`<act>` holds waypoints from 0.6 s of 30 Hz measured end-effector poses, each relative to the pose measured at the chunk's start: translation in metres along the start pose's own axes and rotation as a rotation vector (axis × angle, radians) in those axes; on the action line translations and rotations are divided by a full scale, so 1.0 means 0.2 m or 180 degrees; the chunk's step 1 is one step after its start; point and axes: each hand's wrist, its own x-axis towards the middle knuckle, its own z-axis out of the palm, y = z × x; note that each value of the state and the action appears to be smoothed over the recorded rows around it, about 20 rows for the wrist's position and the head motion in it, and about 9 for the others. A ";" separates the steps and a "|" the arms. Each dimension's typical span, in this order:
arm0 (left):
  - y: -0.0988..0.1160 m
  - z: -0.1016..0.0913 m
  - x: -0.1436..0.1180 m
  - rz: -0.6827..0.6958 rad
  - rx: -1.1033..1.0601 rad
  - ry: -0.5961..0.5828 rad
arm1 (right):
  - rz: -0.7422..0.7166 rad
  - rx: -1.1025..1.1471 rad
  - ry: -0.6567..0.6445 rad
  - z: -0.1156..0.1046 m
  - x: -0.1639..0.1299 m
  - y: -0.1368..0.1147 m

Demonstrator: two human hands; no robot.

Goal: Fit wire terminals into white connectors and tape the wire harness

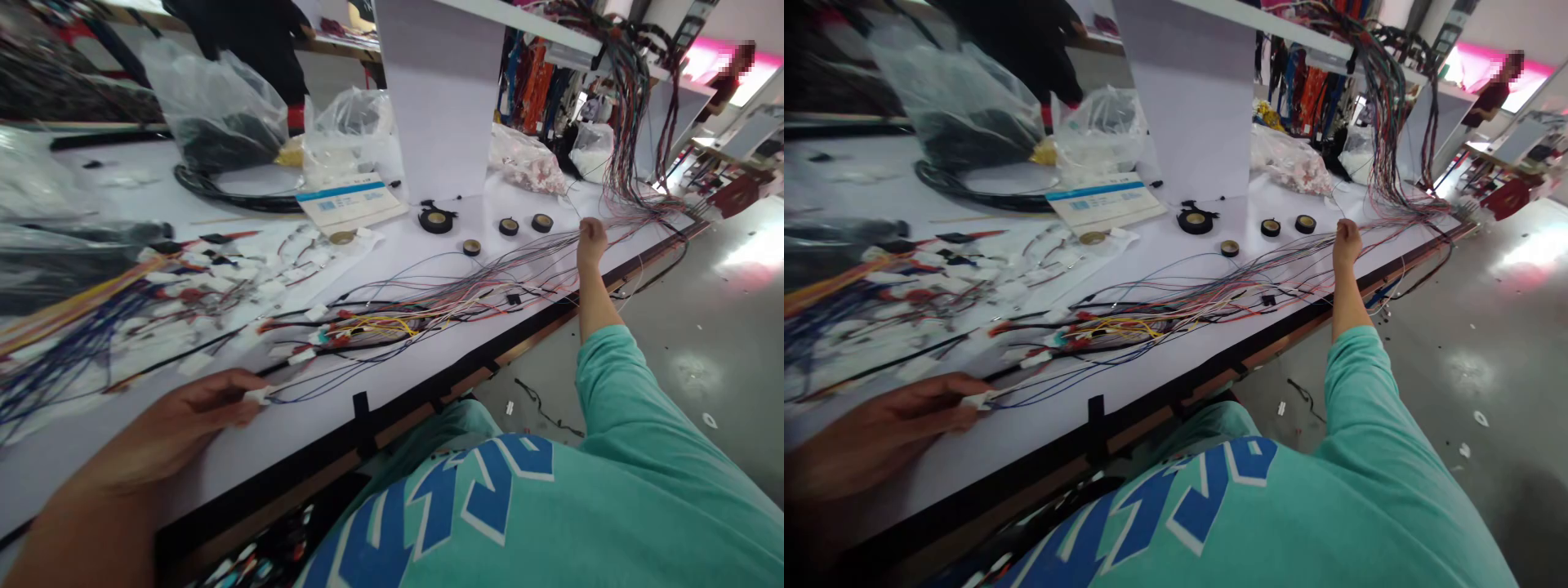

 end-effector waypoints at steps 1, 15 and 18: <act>0.00 0.00 0.00 -0.0075 -0.0073 -0.0020 | 0.0031 0.0318 0.0014 0.00 -0.02 0.00; -0.01 -0.01 0.00 -0.0114 -0.0236 -0.0041 | 0.1273 0.2654 -0.0755 -0.20 -0.21 0.04; -0.01 -0.01 0.00 0.0183 -0.0025 0.0022 | 0.1502 0.1159 -0.1187 -0.24 -0.29 0.01</act>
